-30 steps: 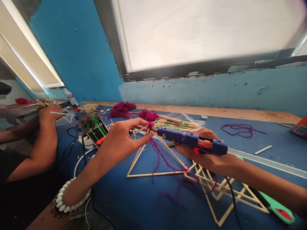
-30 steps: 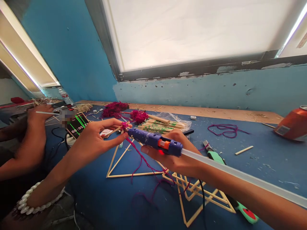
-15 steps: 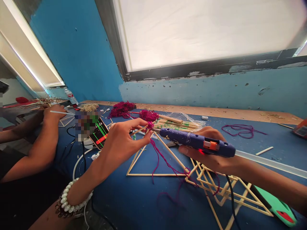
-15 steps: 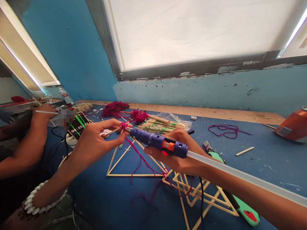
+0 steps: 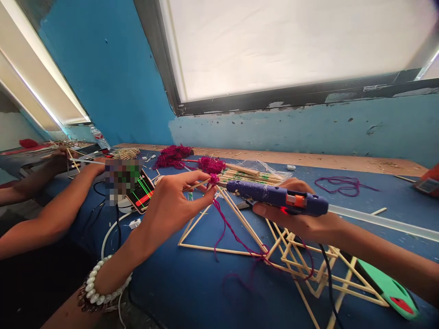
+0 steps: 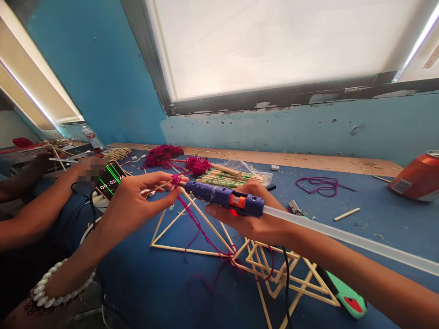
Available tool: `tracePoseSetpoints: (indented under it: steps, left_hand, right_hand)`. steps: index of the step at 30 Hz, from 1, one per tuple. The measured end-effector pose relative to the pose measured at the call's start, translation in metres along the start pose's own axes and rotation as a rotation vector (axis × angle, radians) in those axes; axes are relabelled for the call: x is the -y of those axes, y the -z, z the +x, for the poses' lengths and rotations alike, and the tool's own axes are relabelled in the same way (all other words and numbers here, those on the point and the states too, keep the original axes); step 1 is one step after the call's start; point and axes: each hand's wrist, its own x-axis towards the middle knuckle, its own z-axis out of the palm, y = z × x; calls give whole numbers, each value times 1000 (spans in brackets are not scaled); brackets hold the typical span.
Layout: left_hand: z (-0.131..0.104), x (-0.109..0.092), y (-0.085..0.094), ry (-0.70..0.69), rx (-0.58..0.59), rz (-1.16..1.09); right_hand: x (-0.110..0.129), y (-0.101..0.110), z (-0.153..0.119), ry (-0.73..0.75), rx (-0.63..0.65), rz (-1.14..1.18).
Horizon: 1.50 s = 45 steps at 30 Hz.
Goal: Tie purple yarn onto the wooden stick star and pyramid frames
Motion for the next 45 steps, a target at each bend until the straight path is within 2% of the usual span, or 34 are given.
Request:
tracePoseSetpoints:
  steps: [7, 10, 17, 22, 29, 31, 33, 35, 36, 37, 38, 40, 43, 45]
  left_hand:
    - [0, 3, 2, 65, 25, -35]
    - [0, 4, 3, 73, 31, -54]
    - [2, 5, 3, 73, 33, -56]
    - [-2, 7, 3, 60, 49, -24]
    - [-10, 11, 7, 63, 25, 45]
    - [-20, 6, 12, 44, -61, 151]
    - [-38, -4, 13, 14, -273, 228]
    - [-63, -20, 6, 14, -474, 154]
    - [-75, -29, -1, -20, -427, 54]
    - [-87, -39, -11, -90, -286, -43]
    - [-98, -50, -23, -115, -91, -121]
    - [-113, -70, -48, -115, 130, -259]
    - [-125, -94, -78, 22, 266, -489]
    - [-129, -103, -90, 111, 275, -638]
  right_hand:
    - [15, 3, 9, -196, 303, 91]
    - [15, 5, 11, -298, 337, 102]
    - [13, 13, 14, -262, 292, 102]
    - [16, 29, 15, -200, 168, 20]
    - [22, 56, -25, -303, -72, -116]
    - [30, 63, -39, -366, -125, -153]
    - [39, 66, -50, -403, -163, -173]
    - [49, 64, -59, -394, -199, -160]
    - [53, 60, -63, -381, -218, -133]
    - [58, 54, -67, -368, -234, -87]
    - [63, 47, -70, -355, -247, -22]
    - [72, 28, -77, -340, -241, 149]
    - [85, -2, -90, -334, -252, 365]
    - [92, -15, -100, -345, -294, 406]
